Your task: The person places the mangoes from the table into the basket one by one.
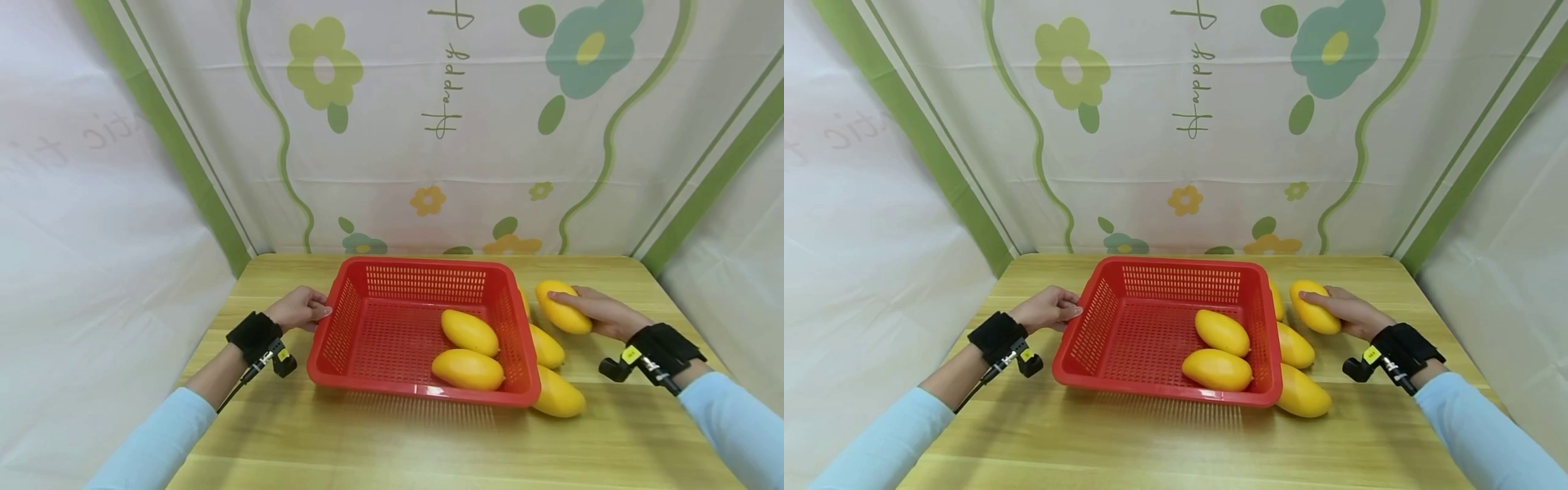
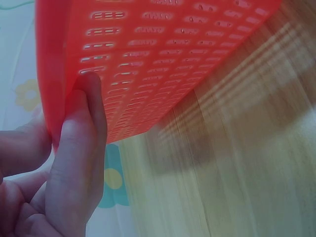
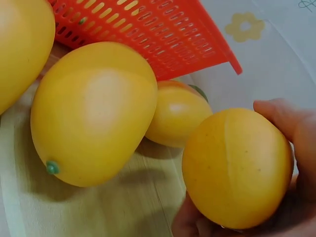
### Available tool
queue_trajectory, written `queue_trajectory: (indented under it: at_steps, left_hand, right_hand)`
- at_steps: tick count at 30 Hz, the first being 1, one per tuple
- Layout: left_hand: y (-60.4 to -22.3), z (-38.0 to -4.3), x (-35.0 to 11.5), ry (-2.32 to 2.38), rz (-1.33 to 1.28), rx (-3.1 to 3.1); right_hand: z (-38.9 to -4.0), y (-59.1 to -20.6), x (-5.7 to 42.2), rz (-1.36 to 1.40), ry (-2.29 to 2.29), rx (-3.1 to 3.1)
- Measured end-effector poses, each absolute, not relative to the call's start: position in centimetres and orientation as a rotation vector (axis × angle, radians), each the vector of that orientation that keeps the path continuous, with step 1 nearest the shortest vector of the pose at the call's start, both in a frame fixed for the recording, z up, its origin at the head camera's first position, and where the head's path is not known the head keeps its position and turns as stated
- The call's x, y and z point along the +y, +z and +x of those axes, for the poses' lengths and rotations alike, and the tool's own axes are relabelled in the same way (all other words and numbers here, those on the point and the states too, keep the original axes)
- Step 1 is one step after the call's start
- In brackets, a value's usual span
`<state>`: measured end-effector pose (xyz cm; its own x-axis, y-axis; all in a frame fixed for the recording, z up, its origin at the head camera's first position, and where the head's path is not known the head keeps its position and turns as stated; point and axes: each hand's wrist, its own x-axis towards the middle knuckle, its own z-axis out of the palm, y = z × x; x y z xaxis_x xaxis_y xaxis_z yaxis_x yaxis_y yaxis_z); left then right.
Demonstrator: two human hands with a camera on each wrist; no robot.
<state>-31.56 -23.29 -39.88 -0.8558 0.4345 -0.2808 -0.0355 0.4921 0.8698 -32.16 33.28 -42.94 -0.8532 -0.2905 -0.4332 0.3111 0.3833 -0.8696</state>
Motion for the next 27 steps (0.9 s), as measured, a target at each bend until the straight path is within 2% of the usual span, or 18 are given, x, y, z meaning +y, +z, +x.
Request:
queue_trajectory:
  at_steps: [27]
  left_hand:
    - [-39.7,-31.2,-23.1,1.361,0.318,2.255]
  right_hand:
    - [-30.5,-40.8,32.2,-0.109,-1.618,2.119]
